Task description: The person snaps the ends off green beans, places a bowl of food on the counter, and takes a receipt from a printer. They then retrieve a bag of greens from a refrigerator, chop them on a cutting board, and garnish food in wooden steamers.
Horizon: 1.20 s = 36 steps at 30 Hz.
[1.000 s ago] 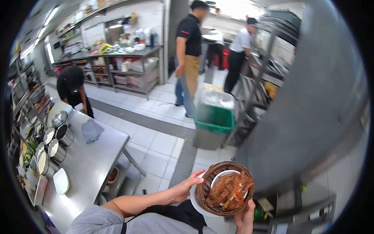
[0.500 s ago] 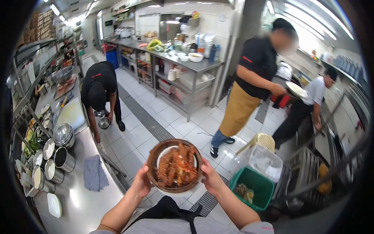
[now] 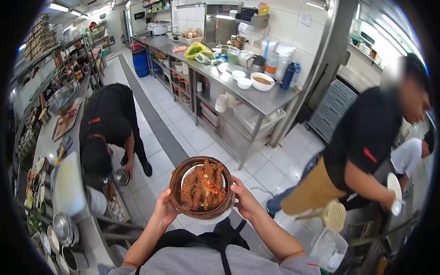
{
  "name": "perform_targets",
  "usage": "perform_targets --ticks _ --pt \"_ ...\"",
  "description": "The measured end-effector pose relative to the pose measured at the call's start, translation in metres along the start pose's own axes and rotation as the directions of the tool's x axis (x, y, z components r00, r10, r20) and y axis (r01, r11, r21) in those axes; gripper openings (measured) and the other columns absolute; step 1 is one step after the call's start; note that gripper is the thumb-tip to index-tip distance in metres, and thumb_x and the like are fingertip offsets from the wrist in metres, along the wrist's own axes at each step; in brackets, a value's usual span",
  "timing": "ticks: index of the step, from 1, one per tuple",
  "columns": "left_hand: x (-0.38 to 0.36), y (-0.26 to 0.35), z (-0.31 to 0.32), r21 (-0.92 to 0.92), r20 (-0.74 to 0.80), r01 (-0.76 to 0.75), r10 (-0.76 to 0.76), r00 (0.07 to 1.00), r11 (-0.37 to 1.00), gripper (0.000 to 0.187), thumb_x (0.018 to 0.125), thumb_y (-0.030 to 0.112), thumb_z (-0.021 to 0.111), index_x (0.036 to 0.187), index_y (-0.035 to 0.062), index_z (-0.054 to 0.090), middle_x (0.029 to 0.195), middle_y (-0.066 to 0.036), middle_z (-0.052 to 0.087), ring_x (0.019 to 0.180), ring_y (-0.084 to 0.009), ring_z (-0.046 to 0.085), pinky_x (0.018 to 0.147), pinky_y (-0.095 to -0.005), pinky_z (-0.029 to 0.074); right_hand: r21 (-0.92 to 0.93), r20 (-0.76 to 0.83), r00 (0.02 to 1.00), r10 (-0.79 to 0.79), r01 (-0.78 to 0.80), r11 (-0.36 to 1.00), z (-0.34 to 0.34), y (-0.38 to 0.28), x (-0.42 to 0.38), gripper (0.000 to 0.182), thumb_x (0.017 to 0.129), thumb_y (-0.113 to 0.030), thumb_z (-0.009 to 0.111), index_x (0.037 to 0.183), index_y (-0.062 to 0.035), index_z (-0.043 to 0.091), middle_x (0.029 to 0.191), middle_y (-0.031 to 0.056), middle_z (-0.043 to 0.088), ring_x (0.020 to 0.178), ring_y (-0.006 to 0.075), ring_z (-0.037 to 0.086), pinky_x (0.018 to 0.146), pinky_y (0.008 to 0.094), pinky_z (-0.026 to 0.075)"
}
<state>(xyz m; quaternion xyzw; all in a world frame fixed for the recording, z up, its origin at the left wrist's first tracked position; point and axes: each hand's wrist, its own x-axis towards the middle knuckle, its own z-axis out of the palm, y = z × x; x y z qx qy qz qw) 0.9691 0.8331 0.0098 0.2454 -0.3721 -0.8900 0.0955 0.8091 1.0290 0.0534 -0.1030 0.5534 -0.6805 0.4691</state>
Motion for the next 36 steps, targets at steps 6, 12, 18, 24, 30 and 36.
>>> perform_targets --ticks 6,12,18,24,30,36 --pt "0.175 0.082 -0.025 -0.028 -0.100 -0.097 0.093 0.991 0.995 0.068 0.073 0.052 0.048 0.126 0.0125 0.034 0.126 -0.009 0.041 0.114 -0.0291 0.039 0.093 -0.0575 0.022 -0.046 0.104 0.994 0.022 -0.017 0.999 -0.011 -0.071 0.221 0.083 0.063 -0.053 0.062 0.131 -0.0178 0.028 0.130 0.0083 0.031 0.118 0.0264 0.028 0.093 0.0505 0.022" --pt "0.317 0.218 -0.067 -0.084 -0.296 -0.210 0.177 0.939 0.974 0.059 0.071 0.053 0.048 0.114 0.0120 0.051 0.122 -0.010 0.045 0.112 -0.0293 0.039 0.092 -0.0571 0.021 -0.172 0.241 0.958 0.152 -0.112 0.979 0.048 -0.166 0.451 0.088 0.058 -0.058 0.063 0.131 -0.0229 0.028 0.128 0.0086 0.030 0.118 0.0279 0.025 0.093 0.0535 0.020" --pt "0.478 0.368 -0.141 -0.029 -0.303 -0.308 0.285 0.909 0.951 0.060 0.072 0.053 0.048 0.116 0.0106 0.048 0.120 -0.010 0.046 0.110 -0.0288 0.040 0.090 -0.0520 0.027 -0.137 0.383 0.918 0.105 -0.056 0.989 0.113 -0.227 0.685 0.082 0.063 -0.054 0.061 0.131 -0.0223 0.028 0.127 0.0078 0.032 0.114 0.0262 0.030 0.092 0.0521 0.021" --pt "0.669 0.539 -0.192 -0.091 -0.128 -0.253 0.241 0.962 0.963 0.060 0.073 0.040 0.057 0.126 0.0221 0.038 0.127 -0.005 0.036 0.117 -0.0280 0.029 0.092 -0.0542 0.028 -0.012 0.292 0.955 0.046 -0.044 0.999 0.157 -0.315 0.887 0.082 0.063 -0.052 0.062 0.131 -0.0205 0.029 0.129 0.0049 0.033 0.111 0.0260 0.033 0.089 0.0473 0.027" --pt "0.912 0.689 -0.264 -0.013 -0.028 -0.242 0.242 0.970 0.970 0.070 0.069 0.048 0.057 0.130 0.0226 0.033 0.135 -0.010 0.025 0.122 -0.0322 0.020 0.095 -0.0596 0.017 0.120 0.277 0.951 -0.138 0.109 0.987 0.194 -0.408 1.105 0.071 0.069 -0.045 0.061 0.127 -0.0153 0.035 0.124 0.0083 0.040 0.114 0.0242 0.037 0.091 0.0409 0.030" --pt "1.115 0.841 -0.287 0.068 -0.113 -0.284 0.290 0.950 0.956 0.059 0.076 0.049 0.046 0.123 0.0145 0.042 0.123 -0.006 0.046 0.115 -0.0264 0.037 0.096 -0.0484 0.022 0.036 0.108 0.981 -0.158 0.155 0.987 0.221 -0.494 1.339 0.070 0.063 -0.056 0.061 0.121 -0.0210 0.041 0.104 0.0104 0.046 0.097 0.0247 0.042 0.083 0.0405 0.033"
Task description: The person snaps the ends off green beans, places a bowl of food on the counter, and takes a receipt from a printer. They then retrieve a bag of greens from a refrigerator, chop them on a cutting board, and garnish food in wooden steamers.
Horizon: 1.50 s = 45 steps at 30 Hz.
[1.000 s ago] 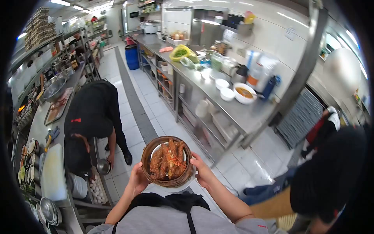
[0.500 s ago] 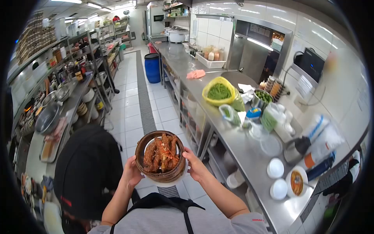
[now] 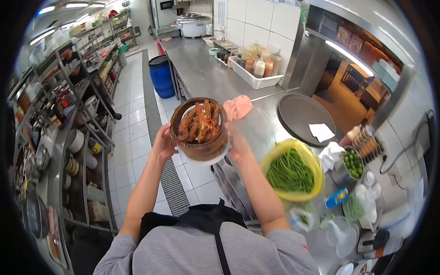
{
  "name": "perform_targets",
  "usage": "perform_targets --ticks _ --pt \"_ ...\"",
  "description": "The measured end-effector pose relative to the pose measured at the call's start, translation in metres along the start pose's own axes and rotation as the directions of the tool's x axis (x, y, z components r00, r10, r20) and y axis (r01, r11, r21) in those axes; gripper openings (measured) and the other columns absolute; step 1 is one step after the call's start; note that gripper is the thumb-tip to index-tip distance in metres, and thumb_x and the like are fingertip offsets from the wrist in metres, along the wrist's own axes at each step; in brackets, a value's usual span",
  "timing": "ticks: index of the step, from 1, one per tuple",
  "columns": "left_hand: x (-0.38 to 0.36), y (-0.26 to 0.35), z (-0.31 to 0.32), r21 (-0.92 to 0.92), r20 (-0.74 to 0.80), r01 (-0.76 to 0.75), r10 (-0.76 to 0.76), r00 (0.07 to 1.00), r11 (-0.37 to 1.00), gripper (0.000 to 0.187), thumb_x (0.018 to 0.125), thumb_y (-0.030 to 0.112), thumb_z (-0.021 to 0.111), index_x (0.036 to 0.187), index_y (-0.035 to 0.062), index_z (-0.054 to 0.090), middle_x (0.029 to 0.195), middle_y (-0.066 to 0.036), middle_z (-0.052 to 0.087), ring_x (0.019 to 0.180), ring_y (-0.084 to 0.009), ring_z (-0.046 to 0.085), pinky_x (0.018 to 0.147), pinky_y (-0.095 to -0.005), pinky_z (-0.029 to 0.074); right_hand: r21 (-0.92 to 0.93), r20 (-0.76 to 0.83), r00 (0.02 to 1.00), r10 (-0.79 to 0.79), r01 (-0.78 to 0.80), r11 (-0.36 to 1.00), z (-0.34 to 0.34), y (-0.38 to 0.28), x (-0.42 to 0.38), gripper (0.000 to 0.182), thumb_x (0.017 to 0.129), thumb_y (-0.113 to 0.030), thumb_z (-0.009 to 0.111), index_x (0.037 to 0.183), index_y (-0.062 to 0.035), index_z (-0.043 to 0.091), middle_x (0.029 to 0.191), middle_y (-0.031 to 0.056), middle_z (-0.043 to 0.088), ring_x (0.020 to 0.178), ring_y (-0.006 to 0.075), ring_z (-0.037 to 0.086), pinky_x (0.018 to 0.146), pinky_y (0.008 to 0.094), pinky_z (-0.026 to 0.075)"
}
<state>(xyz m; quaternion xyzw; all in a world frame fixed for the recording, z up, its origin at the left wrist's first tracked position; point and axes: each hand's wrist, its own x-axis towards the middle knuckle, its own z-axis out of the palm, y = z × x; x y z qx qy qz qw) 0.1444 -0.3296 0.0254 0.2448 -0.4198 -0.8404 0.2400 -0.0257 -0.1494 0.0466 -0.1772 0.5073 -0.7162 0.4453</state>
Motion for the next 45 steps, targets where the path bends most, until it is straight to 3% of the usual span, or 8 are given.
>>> perform_targets --ticks 5,25,28,33,36,39,40,45 --pt "0.162 0.074 -0.001 0.132 0.076 0.148 -0.159 0.984 0.980 0.085 0.065 0.062 0.051 0.134 0.0209 0.024 0.140 -0.020 0.008 0.126 -0.0432 0.009 0.093 -0.0651 0.004 0.037 0.016 1.000 -0.026 0.025 0.999 0.019 -0.042 0.157 0.081 0.061 -0.057 0.061 0.126 -0.0171 0.033 0.107 0.0124 0.044 0.095 0.0245 0.040 0.083 0.0391 0.031" --pt "0.679 0.154 -0.067 0.457 0.426 0.424 -0.611 0.667 0.782 0.079 0.070 0.064 0.045 0.133 0.0197 0.028 0.138 -0.014 0.024 0.127 -0.0344 0.014 0.099 -0.0548 0.002 -0.106 -0.624 0.776 -0.089 0.029 0.994 0.015 -0.073 0.517 0.061 0.079 -0.043 0.055 0.129 -0.0144 0.034 0.125 0.0105 0.041 0.110 0.0253 0.040 0.092 0.0366 0.031" --pt "0.691 0.178 -0.076 0.500 0.182 0.279 -0.414 0.892 0.820 0.073 0.074 0.062 0.044 0.129 0.0151 0.035 0.131 -0.015 0.032 0.121 -0.0294 0.027 0.099 -0.0479 0.015 -0.873 -0.453 0.580 -0.677 -0.136 0.468 -0.014 -0.055 0.453 0.055 0.073 -0.031 0.063 0.121 -0.0104 0.045 0.124 0.0170 0.041 0.118 0.0285 0.037 0.094 0.0355 0.033" --pt "0.617 0.213 -0.126 0.628 0.496 0.271 -0.643 0.583 0.730 0.037 0.081 0.030 0.055 0.107 0.0031 0.053 0.089 -0.005 0.059 0.070 -0.0122 0.057 0.059 -0.0230 0.045 -0.476 -0.467 0.393 -0.792 -0.867 -0.149 -0.002 0.024 0.340 0.042 0.078 -0.025 0.056 0.115 -0.0078 0.048 0.102 0.0173 0.054 0.097 0.0268 0.050 0.080 0.0386 0.041" --pt "0.588 0.202 -0.096 0.828 0.460 0.202 -0.839 0.292 0.524 0.038 0.081 0.029 0.057 0.111 0.0049 0.053 0.098 -0.007 0.059 0.078 -0.0105 0.058 0.068 -0.0227 0.047 -0.557 -0.793 0.530 -0.301 -0.430 0.711 0.028 0.049 0.375 0.042 0.076 -0.029 0.057 0.112 -0.0098 0.051 0.098 0.0146 0.058 0.095 0.0259 0.054 0.075 0.0363 0.044" --pt "0.572 0.181 -0.084 0.649 0.647 0.318 -0.721 0.248 0.691 0.047 0.085 0.022 0.053 0.124 0.0021 0.037 0.115 -0.011 0.049 0.099 -0.0175 0.052 0.084 -0.0273 0.044 -0.884 -0.289 0.954 -0.075 -0.236 0.404 0.117 -0.018 0.490 0.037 0.076 -0.030 0.057 0.109 -0.0138 0.053 0.098 0.0110 0.058 0.091 0.0274 0.056 0.074 0.0349 0.045" --pt "0.575 0.179 -0.088 0.511 0.698 0.441 -0.656 0.289 0.738 0.047 0.085 0.019 0.052 0.124 0.0001 0.036 0.116 -0.012 0.048 0.101 -0.0193 0.051 0.086 -0.0289 0.043 -0.709 -0.219 0.976 -0.014 -0.150 0.690 0.121 0.024 0.541 0.034 0.078 -0.027 0.056 0.109 -0.0134 0.053 0.102 0.0114 0.056 0.092 0.0278 0.056 0.076 0.0353 0.045" --pt "0.679 0.251 -0.155 0.238 0.386 0.423 -0.485 0.785 0.874 0.030 0.082 0.020 0.055 0.100 -0.0041 0.051 0.089 -0.013 0.058 0.078 -0.0180 0.059 0.068 -0.0290 0.052 -0.901 0.124 0.776 -0.618 0.350 0.259 0.177 -0.135 0.580 0.013 0.073 -0.013 0.064 0.084 -0.0075 0.060 0.074 0.0094 0.060 0.073 0.0219 0.060 0.070 0.0282 0.048"
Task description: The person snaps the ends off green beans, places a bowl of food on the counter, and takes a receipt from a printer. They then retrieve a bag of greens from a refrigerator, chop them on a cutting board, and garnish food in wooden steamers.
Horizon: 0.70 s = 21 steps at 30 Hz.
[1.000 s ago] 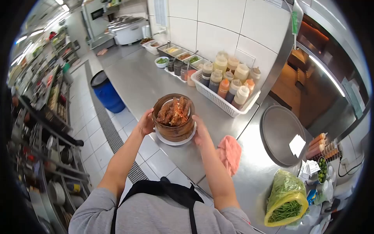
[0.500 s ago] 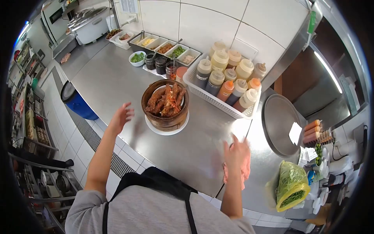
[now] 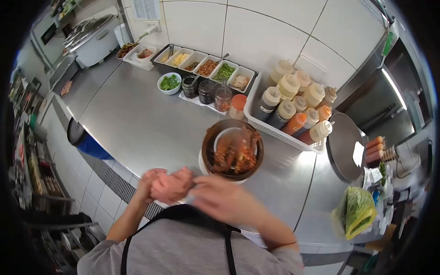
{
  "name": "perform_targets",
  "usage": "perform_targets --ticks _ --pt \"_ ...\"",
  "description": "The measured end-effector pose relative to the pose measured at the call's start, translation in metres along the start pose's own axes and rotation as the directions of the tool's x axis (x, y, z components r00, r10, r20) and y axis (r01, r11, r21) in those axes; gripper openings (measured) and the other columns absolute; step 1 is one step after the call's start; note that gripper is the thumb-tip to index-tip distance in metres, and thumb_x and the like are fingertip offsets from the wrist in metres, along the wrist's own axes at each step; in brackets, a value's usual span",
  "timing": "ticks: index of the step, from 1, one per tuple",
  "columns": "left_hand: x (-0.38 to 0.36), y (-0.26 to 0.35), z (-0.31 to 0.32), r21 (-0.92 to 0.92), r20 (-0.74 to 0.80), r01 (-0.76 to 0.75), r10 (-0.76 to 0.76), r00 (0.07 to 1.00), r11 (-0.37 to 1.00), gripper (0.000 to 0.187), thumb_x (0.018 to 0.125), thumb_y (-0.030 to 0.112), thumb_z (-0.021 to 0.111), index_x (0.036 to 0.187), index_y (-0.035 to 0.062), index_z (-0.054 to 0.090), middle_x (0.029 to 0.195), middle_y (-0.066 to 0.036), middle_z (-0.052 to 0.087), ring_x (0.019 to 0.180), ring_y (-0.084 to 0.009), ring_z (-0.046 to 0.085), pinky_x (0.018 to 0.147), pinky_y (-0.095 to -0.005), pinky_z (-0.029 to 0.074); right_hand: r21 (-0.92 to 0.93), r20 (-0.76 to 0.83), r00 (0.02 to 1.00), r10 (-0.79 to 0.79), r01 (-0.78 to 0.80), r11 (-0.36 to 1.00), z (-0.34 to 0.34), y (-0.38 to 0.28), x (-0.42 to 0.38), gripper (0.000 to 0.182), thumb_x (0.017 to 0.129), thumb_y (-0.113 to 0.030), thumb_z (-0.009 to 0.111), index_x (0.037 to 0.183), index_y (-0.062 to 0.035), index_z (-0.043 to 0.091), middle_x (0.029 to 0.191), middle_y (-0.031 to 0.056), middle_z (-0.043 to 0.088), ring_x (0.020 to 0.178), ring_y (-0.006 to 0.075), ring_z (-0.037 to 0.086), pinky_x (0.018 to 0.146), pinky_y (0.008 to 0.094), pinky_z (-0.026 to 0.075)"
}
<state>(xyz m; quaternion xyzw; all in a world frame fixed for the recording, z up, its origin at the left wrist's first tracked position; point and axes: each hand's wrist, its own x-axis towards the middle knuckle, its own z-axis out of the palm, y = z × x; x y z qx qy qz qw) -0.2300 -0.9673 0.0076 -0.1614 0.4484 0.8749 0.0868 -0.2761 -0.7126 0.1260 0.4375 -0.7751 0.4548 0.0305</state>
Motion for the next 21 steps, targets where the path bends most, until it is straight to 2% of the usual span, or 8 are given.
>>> perform_targets --ticks 3,5,7,10,12,14,16,21 --pt "0.045 0.054 -0.064 0.304 -0.109 -0.109 0.148 0.983 0.947 0.026 0.082 0.023 0.056 0.075 -0.0018 0.058 0.075 -0.009 0.058 0.066 -0.0144 0.058 0.055 -0.0244 0.048 -0.585 -0.124 0.991 -0.057 -0.027 0.810 -0.053 0.025 0.088 0.005 0.076 -0.012 0.059 0.077 -0.0068 0.060 0.066 0.0076 0.056 0.058 0.0217 0.053 0.053 0.0318 0.041" --pt "0.091 0.079 -0.080 0.379 -0.091 -0.117 0.163 0.982 0.918 0.028 0.081 0.024 0.056 0.069 -0.0003 0.058 0.074 -0.009 0.058 0.065 -0.0135 0.057 0.053 -0.0243 0.047 -0.554 -0.220 0.964 0.149 -0.249 0.794 -0.062 0.075 0.158 0.015 0.079 -0.018 0.050 0.075 -0.0052 0.058 0.074 0.0122 0.056 0.068 0.0300 0.054 0.061 0.0379 0.044" --pt "0.127 0.097 -0.075 0.890 0.006 -0.081 0.166 0.986 0.449 0.028 0.078 0.026 0.058 0.067 0.0010 0.061 0.074 -0.013 0.059 0.066 -0.0189 0.059 0.057 -0.0293 0.048 -0.698 -0.141 0.962 0.233 -0.264 0.666 -0.053 0.162 0.196 0.020 0.077 -0.021 0.051 0.077 -0.0040 0.060 0.076 0.0147 0.058 0.075 0.0318 0.056 0.067 0.0394 0.046" --pt "0.161 0.092 -0.053 0.898 0.383 -0.429 0.298 0.874 0.103 0.027 0.077 0.027 0.058 0.076 0.0008 0.062 0.078 -0.017 0.060 0.072 -0.0262 0.058 0.065 -0.0334 0.046 -0.840 0.005 0.722 0.692 -0.372 0.394 -0.025 0.199 0.234 0.025 0.071 -0.020 0.055 0.086 -0.0022 0.063 0.092 0.0176 0.061 0.087 0.0309 0.058 0.075 0.0384 0.048" --pt "0.178 0.077 -0.033 0.716 0.698 -0.645 0.299 0.651 -0.266 0.030 0.075 0.028 0.058 0.085 0.0007 0.063 0.081 -0.020 0.061 0.077 -0.0334 0.058 0.074 -0.0375 0.045 -0.899 0.037 0.710 0.703 -0.283 0.334 -0.010 0.214 0.238 0.022 0.071 -0.017 0.054 0.084 -0.0015 0.064 0.091 0.0168 0.062 0.084 0.0298 0.060 0.072 0.0376 0.049" --pt "0.199 0.046 -0.009 0.836 0.511 -0.465 -0.104 0.853 0.291 0.030 0.078 0.026 0.054 0.093 0.0002 0.059 0.079 -0.017 0.060 0.073 -0.0290 0.060 0.068 -0.0379 0.048 -0.913 0.018 0.666 0.746 -0.292 0.284 -0.001 0.221 0.241 0.021 0.071 -0.015 0.054 0.084 -0.0014 0.064 0.090 0.0164 0.062 0.083 0.0296 0.061 0.070 0.0372 0.050" --pt "0.215 0.003 0.011 0.776 0.377 0.062 -0.539 0.753 0.628 0.026 0.080 0.020 0.050 0.097 0.0001 0.057 0.076 -0.015 0.060 0.066 -0.0227 0.061 0.058 -0.0360 0.050 -0.901 0.048 0.670 0.741 -0.291 0.322 0.000 0.234 0.242 0.020 0.070 -0.013 0.054 0.083 -0.0015 0.064 0.088 0.0162 0.062 0.081 0.0296 0.061 0.069 0.0365 0.050" --pt "0.212 -0.023 0.049 0.779 0.370 -0.022 -0.430 0.824 0.627 0.020 0.080 0.010 0.050 0.094 -0.0035 0.055 0.067 -0.014 0.061 0.052 -0.0180 0.061 0.048 -0.0307 0.050 -0.843 -0.032 0.640 0.768 -0.430 0.323 -0.012 0.205 0.257 0.019 0.069 -0.009 0.051 0.080 -0.0011 0.064 0.084 0.0160 0.063 0.081 0.0294 0.061 0.068 0.0376 0.050"
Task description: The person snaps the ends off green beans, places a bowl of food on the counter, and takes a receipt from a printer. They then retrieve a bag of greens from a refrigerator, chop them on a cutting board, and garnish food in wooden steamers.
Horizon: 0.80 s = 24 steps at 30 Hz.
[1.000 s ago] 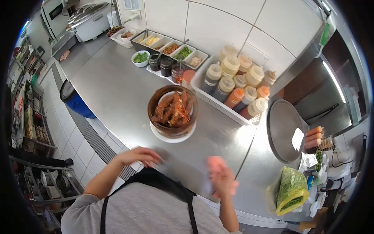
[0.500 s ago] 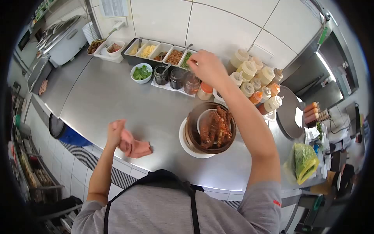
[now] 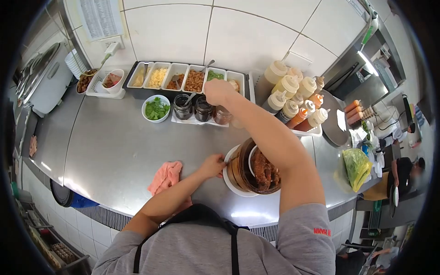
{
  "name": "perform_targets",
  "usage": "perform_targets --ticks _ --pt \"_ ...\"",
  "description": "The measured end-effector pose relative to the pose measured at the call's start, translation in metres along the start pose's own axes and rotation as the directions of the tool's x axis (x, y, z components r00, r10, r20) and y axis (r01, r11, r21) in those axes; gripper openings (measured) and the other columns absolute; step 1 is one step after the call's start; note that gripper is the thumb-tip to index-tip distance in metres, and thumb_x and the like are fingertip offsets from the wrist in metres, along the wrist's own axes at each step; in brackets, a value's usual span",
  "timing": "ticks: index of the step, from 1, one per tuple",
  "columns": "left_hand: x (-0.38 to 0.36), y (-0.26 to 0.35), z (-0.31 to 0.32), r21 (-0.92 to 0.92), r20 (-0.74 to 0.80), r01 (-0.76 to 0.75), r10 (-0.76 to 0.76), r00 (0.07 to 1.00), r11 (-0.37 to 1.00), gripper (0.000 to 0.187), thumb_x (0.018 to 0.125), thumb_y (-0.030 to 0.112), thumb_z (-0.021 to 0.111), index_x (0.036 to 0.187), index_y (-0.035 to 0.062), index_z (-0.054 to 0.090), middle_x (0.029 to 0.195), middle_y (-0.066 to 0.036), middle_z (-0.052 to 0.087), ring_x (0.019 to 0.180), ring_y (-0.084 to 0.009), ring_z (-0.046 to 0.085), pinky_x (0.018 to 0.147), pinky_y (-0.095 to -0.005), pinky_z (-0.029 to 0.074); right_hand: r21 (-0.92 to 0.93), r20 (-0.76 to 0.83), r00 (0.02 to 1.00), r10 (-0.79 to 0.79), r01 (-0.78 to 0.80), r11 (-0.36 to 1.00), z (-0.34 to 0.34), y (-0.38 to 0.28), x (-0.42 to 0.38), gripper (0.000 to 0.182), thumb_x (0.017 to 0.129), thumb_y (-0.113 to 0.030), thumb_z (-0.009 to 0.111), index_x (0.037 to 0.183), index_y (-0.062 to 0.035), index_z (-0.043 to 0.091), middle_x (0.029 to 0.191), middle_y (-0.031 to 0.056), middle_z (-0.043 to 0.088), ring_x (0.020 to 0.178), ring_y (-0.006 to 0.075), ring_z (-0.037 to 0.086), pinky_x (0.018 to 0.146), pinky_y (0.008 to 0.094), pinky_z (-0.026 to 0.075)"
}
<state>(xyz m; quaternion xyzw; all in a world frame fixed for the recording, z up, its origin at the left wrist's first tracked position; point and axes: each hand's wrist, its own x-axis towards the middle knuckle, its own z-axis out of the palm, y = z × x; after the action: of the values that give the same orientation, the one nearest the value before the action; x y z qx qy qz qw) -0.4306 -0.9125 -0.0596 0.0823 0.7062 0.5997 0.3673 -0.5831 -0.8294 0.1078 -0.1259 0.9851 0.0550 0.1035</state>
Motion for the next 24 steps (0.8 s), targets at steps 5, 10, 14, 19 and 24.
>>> perform_targets --ticks 5,10,14,19,24 --pt "0.006 -0.003 -0.005 0.154 0.009 -0.133 0.133 0.991 0.979 0.017 0.077 0.008 0.053 0.087 -0.0053 0.057 0.059 -0.012 0.060 0.050 -0.0183 0.060 0.048 -0.0287 0.049 -0.010 -0.037 0.999 0.030 -0.031 0.999 0.013 0.015 0.000 0.019 0.067 -0.008 0.050 0.079 -0.0006 0.064 0.083 0.0170 0.062 0.078 0.0297 0.061 0.066 0.0379 0.050" --pt "0.004 -0.001 -0.024 0.225 -0.006 -0.134 0.138 0.990 0.965 0.016 0.076 0.008 0.055 0.084 -0.0053 0.059 0.060 -0.012 0.061 0.050 -0.0182 0.060 0.048 -0.0299 0.049 -0.027 -0.140 0.984 -0.114 0.112 0.993 0.041 0.036 0.014 0.018 0.066 -0.011 0.050 0.069 -0.0019 0.065 0.076 0.0186 0.062 0.073 0.0310 0.062 0.064 0.0389 0.049" --pt "0.002 -0.013 -0.052 0.223 -0.035 -0.099 0.109 0.993 0.970 0.015 0.079 0.006 0.054 0.089 -0.0038 0.057 0.068 -0.010 0.061 0.051 -0.0148 0.059 0.045 -0.0255 0.049 -0.078 -0.057 0.993 -0.101 0.096 0.992 0.046 0.059 0.020 0.018 0.065 -0.011 0.050 0.067 -0.0010 0.065 0.073 0.0188 0.062 0.072 0.0317 0.061 0.064 0.0389 0.049" --pt "-0.011 -0.021 -0.093 0.159 -0.203 -0.078 0.110 0.973 0.984 0.017 0.075 0.009 0.058 0.086 -0.0028 0.059 0.063 -0.010 0.061 0.046 -0.0152 0.057 0.043 -0.0264 0.046 -0.242 -0.066 0.963 -0.262 0.239 0.940 0.060 0.076 0.020 0.017 0.066 -0.009 0.049 0.066 0.0011 0.064 0.076 0.0204 0.061 0.071 0.0327 0.061 0.064 0.0399 0.049" --pt "-0.028 -0.013 -0.120 0.223 -0.273 -0.054 0.115 0.955 0.973 0.018 0.077 0.010 0.057 0.089 -0.0025 0.060 0.063 -0.011 0.061 0.047 -0.0141 0.057 0.046 -0.0270 0.046 -0.155 -0.162 0.952 -0.260 0.236 0.959 0.053 0.078 0.001 0.018 0.069 -0.008 0.047 0.066 0.0018 0.062 0.079 0.0219 0.060 0.075 0.0335 0.059 0.066 0.0409 0.048"
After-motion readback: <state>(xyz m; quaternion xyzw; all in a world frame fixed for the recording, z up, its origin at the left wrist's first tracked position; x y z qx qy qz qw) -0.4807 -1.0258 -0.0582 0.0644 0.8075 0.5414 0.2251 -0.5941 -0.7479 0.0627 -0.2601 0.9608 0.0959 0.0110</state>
